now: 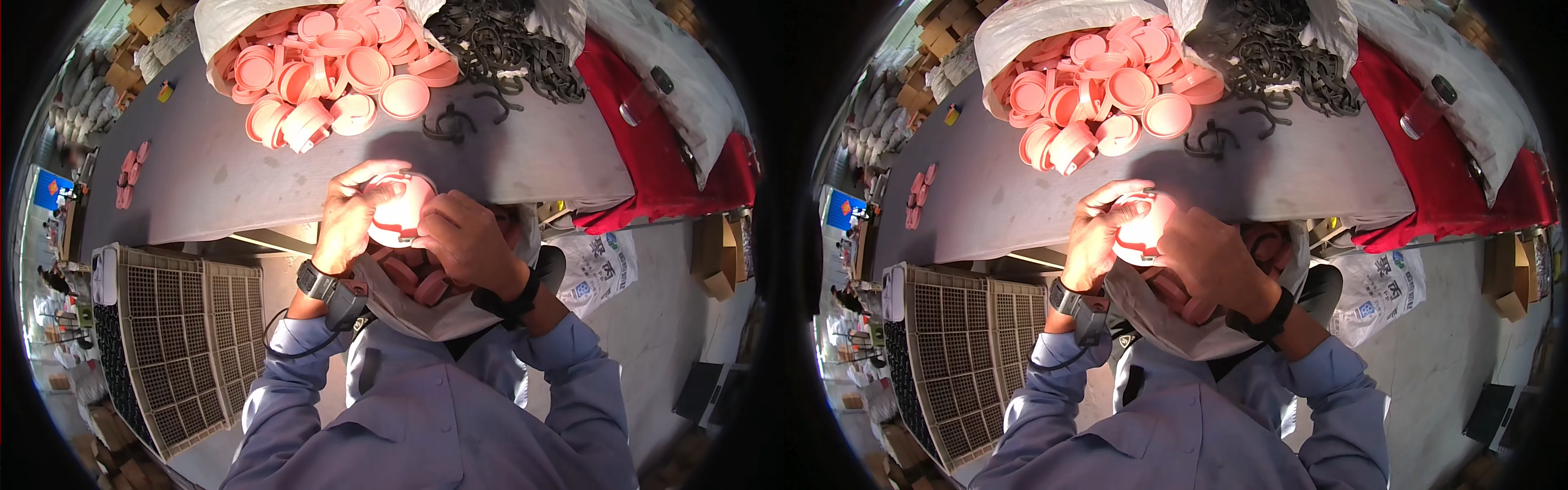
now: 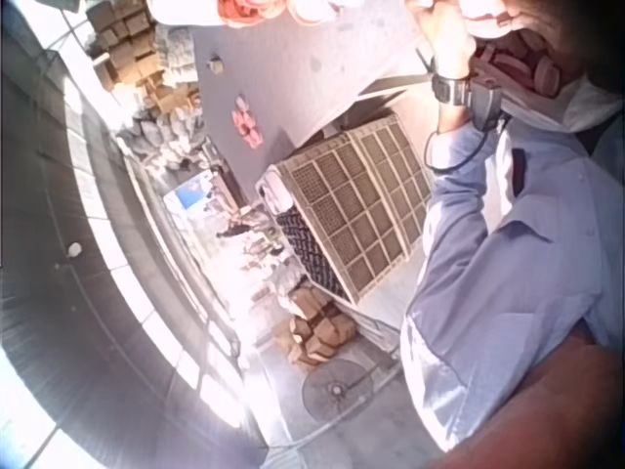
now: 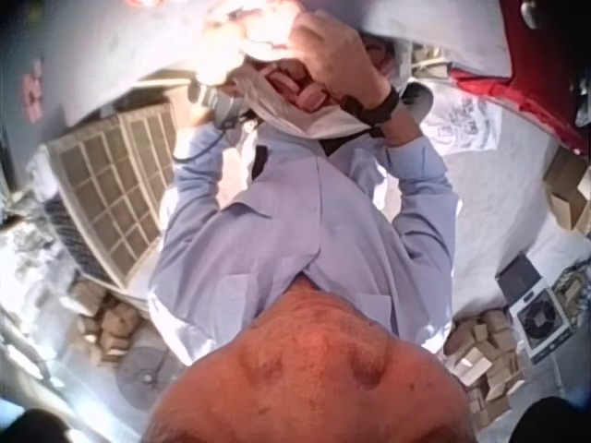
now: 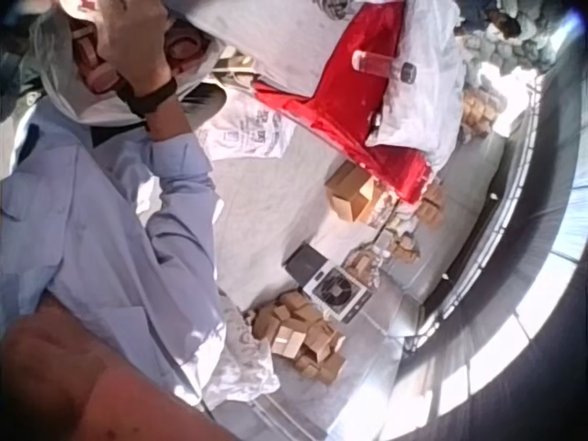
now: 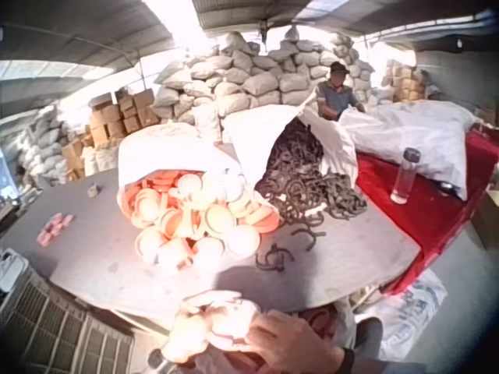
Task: Insert black plastic rings into pink plastic lid components and sort them into a bag.
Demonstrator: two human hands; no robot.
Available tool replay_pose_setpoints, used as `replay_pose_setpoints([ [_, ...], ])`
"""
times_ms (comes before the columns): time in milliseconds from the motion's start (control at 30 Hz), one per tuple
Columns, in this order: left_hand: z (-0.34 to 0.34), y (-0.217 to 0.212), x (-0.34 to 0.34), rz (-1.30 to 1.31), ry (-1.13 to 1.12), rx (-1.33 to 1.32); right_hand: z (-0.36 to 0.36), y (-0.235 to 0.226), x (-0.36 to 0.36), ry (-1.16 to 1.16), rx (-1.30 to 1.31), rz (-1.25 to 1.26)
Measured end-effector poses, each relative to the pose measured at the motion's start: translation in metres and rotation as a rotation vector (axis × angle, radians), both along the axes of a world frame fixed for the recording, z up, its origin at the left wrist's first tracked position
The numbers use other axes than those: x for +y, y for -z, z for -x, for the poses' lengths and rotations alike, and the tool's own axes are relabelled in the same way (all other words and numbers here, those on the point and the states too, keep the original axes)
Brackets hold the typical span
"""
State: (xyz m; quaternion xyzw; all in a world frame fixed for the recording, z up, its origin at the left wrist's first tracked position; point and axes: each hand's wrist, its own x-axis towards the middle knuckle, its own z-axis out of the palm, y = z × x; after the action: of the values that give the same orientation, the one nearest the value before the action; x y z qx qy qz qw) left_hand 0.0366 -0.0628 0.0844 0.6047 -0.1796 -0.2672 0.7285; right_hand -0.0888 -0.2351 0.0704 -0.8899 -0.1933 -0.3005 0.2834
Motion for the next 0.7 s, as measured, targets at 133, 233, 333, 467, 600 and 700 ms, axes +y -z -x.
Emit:
replay_pose_setpoints([
  [133, 0.001, 0.006, 0.001, -0.006, 0.000, 0.013, -0.001, 0.000, -0.002, -0.074, -0.004, -0.086],
  [233, 0.003, 0.011, -0.002, 0.016, -0.010, 0.008, -0.001, 0.005, 0.002, -0.065, -0.009, -0.080],
  [333, 0.008, 0.006, -0.002, -0.015, -0.048, 0.050, -0.002, 0.009, 0.004, -0.018, -0.019, -0.027],
  [467, 0.013, 0.027, -0.002, 0.021, -0.104, 0.036, -0.006, 0.004, 0.003, -0.040, -0.014, 0.083],
  [600, 0.013, 0.032, 0.004, 0.044, -0.068, 0.146, -0.006, 0.006, 0.001, -0.044, 0.037, 0.134],
  [700, 0.017, 0.023, 0.005, 0.065, -0.083, 0.107, -0.007, 0.018, -0.001, -0.060, 0.011, 0.057],
])
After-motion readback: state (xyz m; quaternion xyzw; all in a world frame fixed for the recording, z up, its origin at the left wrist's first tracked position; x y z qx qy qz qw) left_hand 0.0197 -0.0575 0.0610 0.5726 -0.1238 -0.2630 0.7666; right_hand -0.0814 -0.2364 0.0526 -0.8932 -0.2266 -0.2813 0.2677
